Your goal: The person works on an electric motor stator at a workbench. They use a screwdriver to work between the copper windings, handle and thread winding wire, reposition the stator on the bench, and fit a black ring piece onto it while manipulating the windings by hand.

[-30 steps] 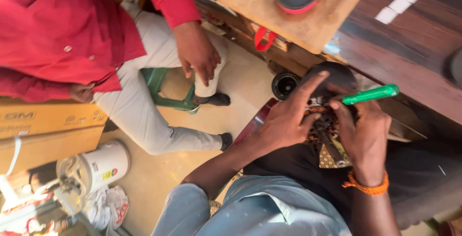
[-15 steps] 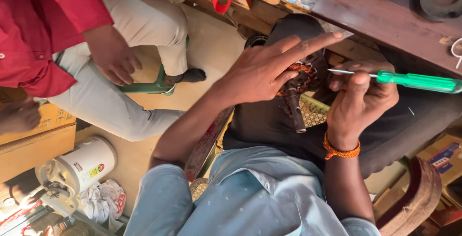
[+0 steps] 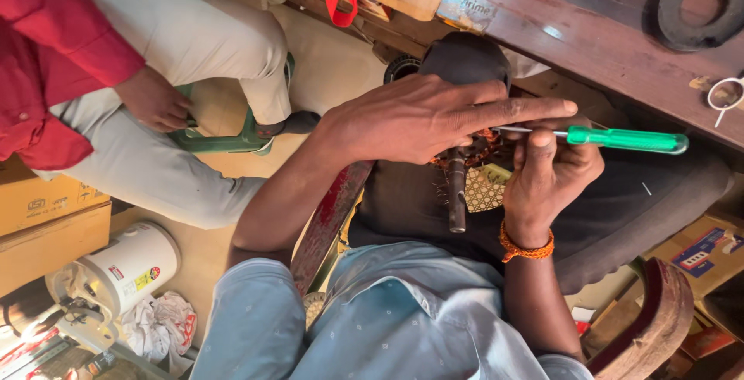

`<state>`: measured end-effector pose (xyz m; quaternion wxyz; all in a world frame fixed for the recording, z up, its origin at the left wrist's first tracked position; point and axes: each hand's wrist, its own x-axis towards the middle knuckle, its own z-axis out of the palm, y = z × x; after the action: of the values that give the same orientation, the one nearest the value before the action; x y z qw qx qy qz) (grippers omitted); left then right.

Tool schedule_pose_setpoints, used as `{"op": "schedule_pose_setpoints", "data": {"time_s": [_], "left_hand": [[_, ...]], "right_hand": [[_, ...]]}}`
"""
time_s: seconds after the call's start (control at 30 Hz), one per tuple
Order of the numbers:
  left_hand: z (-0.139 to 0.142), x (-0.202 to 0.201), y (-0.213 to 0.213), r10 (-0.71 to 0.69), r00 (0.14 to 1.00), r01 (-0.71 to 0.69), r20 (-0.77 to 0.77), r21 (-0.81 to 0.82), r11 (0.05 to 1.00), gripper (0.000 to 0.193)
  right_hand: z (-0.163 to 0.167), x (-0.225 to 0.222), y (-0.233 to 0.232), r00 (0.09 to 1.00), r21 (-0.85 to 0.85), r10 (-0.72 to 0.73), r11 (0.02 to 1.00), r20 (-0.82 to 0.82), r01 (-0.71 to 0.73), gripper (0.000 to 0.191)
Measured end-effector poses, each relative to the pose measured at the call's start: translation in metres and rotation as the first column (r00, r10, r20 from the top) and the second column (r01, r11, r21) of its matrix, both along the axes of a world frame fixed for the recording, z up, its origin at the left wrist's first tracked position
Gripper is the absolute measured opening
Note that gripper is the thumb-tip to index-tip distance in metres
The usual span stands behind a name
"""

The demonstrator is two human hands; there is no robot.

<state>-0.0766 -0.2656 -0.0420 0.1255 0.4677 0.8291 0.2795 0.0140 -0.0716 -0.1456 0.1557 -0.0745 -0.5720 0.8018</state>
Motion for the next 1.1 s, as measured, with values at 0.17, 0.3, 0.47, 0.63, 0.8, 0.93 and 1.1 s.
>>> {"op": "schedule_pose_setpoints", "data": {"time_s": [0.17, 0.3, 0.47, 0.63, 0.8, 0.93, 1.1], "left_hand": [[0.002, 0.002, 0.013, -0.03, 0.994, 0.023, -0.102, -0.068, 0.997, 0.105], [0.011, 0.005, 0.007, -0.017, 0.988, 0.018, -0.154, 0.007, 1.0, 0.103], [0.018, 0.005, -0.017, -0.034, 0.999, 0.034, 0.005, -0.11, 0.993, 0.104], [0.005, 0.008, -0.023, -0.013, 0.999, 0.014, 0.032, -0.021, 1.0, 0.1], [-0.001, 0.01, -0.028, 0.021, 0.999, -0.02, -0.024, 0.041, 0.999, 0.104], [0.0, 0.008, -0.03, 0.065, 0.996, -0.073, 0.065, 0.127, 0.989, 0.106], [0.004, 0.007, -0.032, 0.102, 0.99, -0.097, 0.096, -0.064, 0.993, 0.105]], "right_hand": [[-0.033, 0.001, 0.015, 0.997, 0.187, -0.08, 0.979, 0.004, 0.077, 0.035], [-0.039, 0.007, 0.012, 0.992, -0.088, -0.104, 0.99, 0.073, 0.11, 0.031], [-0.007, 0.019, -0.008, 1.0, -0.426, 0.008, 0.905, -0.028, -0.019, 0.028], [0.029, 0.023, -0.022, 0.991, 0.048, 0.122, 0.992, -0.051, -0.12, 0.028], [0.045, 0.006, -0.027, 0.979, 0.227, 0.127, 0.96, 0.16, -0.162, 0.024], [0.052, -0.009, -0.028, 0.961, 0.361, 0.142, 0.905, 0.239, -0.224, 0.022], [0.056, -0.017, -0.03, 0.964, 0.395, 0.164, 0.887, 0.21, -0.237, 0.018]]}}
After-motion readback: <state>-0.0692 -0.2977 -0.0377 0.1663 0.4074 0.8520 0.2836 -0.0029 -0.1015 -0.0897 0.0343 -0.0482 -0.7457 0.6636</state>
